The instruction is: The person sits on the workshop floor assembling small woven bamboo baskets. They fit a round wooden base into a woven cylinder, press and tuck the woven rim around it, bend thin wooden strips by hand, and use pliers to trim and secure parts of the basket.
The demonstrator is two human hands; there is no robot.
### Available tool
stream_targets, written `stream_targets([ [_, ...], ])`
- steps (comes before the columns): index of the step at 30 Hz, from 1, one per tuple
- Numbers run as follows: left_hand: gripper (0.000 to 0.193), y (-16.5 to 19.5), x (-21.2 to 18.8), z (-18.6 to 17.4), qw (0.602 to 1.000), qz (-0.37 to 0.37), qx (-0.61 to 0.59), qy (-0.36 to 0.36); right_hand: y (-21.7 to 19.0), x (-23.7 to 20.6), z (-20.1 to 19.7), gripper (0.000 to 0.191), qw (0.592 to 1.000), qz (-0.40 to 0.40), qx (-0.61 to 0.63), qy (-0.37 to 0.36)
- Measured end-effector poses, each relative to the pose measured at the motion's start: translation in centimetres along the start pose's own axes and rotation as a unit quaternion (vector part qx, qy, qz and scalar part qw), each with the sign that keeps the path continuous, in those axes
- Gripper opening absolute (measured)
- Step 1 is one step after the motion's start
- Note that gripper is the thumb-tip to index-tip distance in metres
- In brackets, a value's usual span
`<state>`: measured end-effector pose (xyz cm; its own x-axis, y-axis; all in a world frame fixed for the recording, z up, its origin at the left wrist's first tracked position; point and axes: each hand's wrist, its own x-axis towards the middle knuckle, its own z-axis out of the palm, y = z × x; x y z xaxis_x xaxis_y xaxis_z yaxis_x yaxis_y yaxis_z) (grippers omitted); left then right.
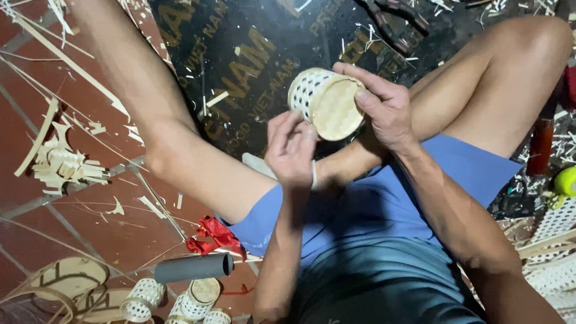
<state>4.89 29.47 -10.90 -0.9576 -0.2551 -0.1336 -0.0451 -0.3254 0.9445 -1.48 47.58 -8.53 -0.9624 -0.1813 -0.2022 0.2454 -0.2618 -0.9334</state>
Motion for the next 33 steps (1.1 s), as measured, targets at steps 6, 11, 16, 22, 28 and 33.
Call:
stream_targets([
  [6, 0.081, 2.0, 0.2, -3.4, 0.914, -0.236, -0.327, -0.04, -2.2, 0.4, 1.1, 0.04, 0.993, 0.047, -0.046, -0.096],
  [11, 0.102, 5.2, -2.7, -3.7, 0.905, -0.271, -0.305, -0.123, -1.9, 1.1, 3.7, 0.054, 0.925, 0.146, 0.287, -0.201],
  [16, 0.102, 5.7, -3.3, -2.9, 0.891, -0.307, -0.322, -0.092, -1.2, -0.9, 5.7, 0.042, 0.924, 0.092, 0.357, -0.099],
  [22, 0.091, 3.2, -6.4, -4.5, 0.874, -0.306, -0.368, -0.087, -2.6, -2.2, 5.1, 0.042, 0.953, 0.1, 0.242, -0.152],
  [28, 0.086, 0.4, -8.8, -6.4, 0.872, -0.319, -0.367, -0.053, -4.5, -2.1, 5.5, 0.042, 0.935, 0.117, 0.266, -0.202],
  [33, 0.079, 1.3, -7.2, -5.8, 0.887, -0.279, -0.355, -0.092, -5.0, -1.7, 5.9, 0.037, 0.948, 0.081, 0.225, -0.211],
])
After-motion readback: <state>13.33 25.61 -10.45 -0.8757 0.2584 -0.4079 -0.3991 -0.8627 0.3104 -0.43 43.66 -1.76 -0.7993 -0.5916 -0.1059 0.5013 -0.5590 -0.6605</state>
